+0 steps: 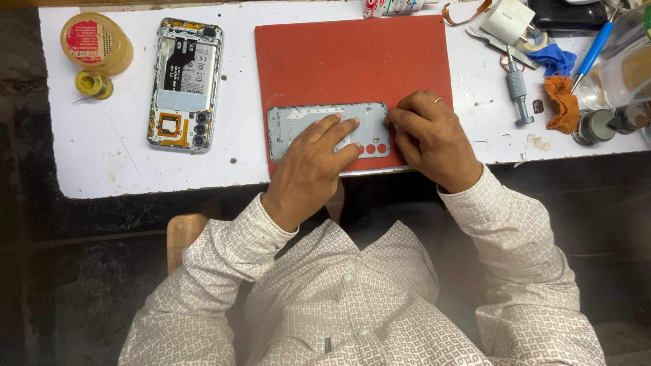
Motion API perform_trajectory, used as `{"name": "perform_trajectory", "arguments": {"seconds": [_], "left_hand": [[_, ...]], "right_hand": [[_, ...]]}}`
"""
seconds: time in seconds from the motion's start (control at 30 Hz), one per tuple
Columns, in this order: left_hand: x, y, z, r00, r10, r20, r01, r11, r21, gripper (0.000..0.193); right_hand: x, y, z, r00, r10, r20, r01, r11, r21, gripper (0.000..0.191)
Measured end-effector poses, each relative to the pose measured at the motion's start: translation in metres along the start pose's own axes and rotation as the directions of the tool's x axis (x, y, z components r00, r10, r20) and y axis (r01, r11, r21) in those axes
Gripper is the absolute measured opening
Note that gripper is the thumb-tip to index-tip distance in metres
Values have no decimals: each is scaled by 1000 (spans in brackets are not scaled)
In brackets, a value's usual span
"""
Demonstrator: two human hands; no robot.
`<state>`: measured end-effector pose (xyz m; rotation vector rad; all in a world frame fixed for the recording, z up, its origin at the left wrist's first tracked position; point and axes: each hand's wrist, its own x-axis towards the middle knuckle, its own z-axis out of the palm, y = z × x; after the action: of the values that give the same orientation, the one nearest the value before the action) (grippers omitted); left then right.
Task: The person works at a repair bench on a disassembled smartphone. They separate the back cover from the phone body, press and align the midframe housing on a red mat, pick small components from the bench, and repeatedly fit and press the housing edges by hand while the exposed battery assembly rests beside them.
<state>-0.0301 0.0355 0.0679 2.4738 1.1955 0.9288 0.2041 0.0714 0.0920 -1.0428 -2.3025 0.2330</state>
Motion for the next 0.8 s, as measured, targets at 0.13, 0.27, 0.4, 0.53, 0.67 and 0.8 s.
{"name": "perform_trajectory", "arguments": {"seconds": [0.13,0.27,0.4,0.53,0.67,0.8], "left_hand": [[0,0,-1,1000,0,-2,0,1000,-9,24],[0,0,-2,1000,17,-8,-17,1000,-21,21],[-1,-1,-1,1000,20,-10,-20,1000,-14,21],[-1,-1,2,1000,12,-9,-12,1000,-4,21],[-1,-1,3,1000,4,-5,-4,1000,-6,21],[-1,-2,3,1000,10,-12,-10,1000,-15,22]], "right_hand": [[0,4,-4,999,32,44,-36,994,107,20],[-2,6,-6,978,207,-2,-200,949,243,17],[-3,3,-1,990,140,-14,-137,984,115,21],[-2,3,2,999,43,-9,-43,999,18,20],[-3,5,-1,1000,19,20,-20,999,44,19],[-3,8,-4,987,156,28,-159,964,215,17]]}}
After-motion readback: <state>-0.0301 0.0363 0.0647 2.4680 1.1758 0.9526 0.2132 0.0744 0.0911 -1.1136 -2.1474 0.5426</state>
